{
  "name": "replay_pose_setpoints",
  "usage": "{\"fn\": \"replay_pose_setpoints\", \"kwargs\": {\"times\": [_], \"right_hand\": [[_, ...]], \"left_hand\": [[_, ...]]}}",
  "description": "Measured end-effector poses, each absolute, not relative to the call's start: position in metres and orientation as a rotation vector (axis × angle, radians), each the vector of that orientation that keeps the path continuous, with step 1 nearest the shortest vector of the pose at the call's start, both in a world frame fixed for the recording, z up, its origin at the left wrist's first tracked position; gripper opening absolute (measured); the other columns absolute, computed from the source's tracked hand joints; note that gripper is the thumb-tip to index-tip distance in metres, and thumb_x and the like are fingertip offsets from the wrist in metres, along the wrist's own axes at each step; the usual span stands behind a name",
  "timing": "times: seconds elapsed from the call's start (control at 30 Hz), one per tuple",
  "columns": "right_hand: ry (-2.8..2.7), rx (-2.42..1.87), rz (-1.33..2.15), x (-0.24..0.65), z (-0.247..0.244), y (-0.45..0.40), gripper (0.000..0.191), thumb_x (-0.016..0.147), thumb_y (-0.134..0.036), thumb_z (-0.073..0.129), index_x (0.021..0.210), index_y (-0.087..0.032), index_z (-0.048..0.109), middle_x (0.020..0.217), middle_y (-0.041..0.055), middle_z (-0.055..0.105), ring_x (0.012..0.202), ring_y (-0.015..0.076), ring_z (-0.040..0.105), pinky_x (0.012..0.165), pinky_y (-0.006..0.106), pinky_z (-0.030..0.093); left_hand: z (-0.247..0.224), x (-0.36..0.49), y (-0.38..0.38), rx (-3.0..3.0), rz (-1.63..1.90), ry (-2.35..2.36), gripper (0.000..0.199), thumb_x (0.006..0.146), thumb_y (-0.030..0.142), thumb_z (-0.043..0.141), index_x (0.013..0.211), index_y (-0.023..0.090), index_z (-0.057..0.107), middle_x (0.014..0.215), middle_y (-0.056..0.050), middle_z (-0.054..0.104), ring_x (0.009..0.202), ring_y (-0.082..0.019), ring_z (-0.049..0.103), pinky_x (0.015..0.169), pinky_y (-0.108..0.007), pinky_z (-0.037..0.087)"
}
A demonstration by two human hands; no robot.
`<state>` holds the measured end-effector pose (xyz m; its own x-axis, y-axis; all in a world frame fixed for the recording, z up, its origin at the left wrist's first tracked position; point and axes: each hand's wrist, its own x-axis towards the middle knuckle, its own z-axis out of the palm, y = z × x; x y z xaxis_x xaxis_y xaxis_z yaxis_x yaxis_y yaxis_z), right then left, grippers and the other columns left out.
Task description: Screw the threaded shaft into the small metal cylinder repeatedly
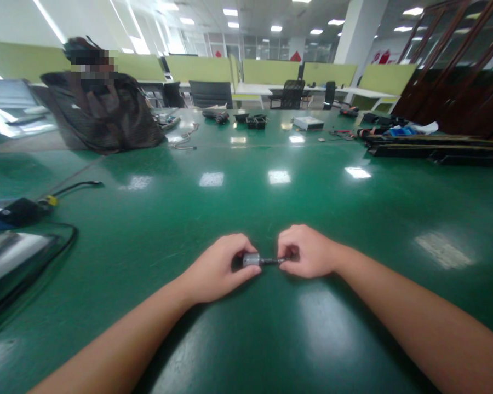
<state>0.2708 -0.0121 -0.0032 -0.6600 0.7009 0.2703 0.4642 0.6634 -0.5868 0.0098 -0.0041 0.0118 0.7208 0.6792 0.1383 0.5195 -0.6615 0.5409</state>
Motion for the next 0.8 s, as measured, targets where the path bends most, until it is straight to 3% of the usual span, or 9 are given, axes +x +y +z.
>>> {"fn": "replay_pose_setpoints", "kwargs": {"times": [0.17,0.5,0.57,0.67,0.8], "right_hand": [[-2.361,-0.98,0.766,0.283,-0.001,-0.006,0.006,0.069,-0.015,0.071,0.072,-0.017,0.066,0.067,-0.0018,0.062,0.061,0.0117,0.055,0.059,0.023,0.041],[-2.362,-0.997,0.682,0.269,-0.001,-0.013,0.006,0.074,-0.02,0.074,0.073,-0.017,0.069,0.069,-0.0008,0.066,0.064,0.0124,0.059,0.066,0.025,0.045],[-2.351,-0.992,0.644,0.261,-0.002,-0.016,0.005,0.076,-0.021,0.074,0.078,-0.017,0.071,0.074,0.0007,0.069,0.07,0.014,0.061,0.069,0.026,0.045],[-2.362,-0.942,0.638,0.252,-0.004,-0.019,0.018,0.076,-0.02,0.075,0.094,-0.018,0.075,0.085,0.0024,0.072,0.077,0.0157,0.063,0.074,0.027,0.046],[-2.307,-0.97,0.694,0.249,-0.006,-0.02,0.022,0.078,-0.014,0.072,0.1,-0.019,0.075,0.085,0.0014,0.072,0.072,0.0132,0.062,0.073,0.026,0.047]], "left_hand": [[0.016,0.011,-0.005,2.439,0.445,0.928,0.021,0.09,0.04,0.064,0.094,0.02,0.063,0.089,-0.003,0.066,0.079,-0.018,0.06,0.072,-0.03,0.045],[0.015,0.01,-0.006,2.448,0.444,0.946,0.02,0.09,0.04,0.065,0.094,0.02,0.064,0.088,-0.003,0.065,0.078,-0.019,0.06,0.072,-0.03,0.044],[0.014,0.01,-0.005,2.45,0.449,0.951,0.02,0.089,0.039,0.066,0.094,0.02,0.064,0.088,-0.003,0.065,0.079,-0.019,0.06,0.072,-0.03,0.044],[0.011,0.009,-0.004,2.442,0.462,0.955,0.022,0.087,0.039,0.069,0.096,0.02,0.064,0.09,-0.002,0.066,0.08,-0.019,0.06,0.073,-0.031,0.045],[0.009,0.008,-0.003,2.428,0.471,0.945,0.024,0.085,0.039,0.072,0.1,0.021,0.065,0.092,-0.002,0.066,0.082,-0.019,0.061,0.074,-0.03,0.046]]}}
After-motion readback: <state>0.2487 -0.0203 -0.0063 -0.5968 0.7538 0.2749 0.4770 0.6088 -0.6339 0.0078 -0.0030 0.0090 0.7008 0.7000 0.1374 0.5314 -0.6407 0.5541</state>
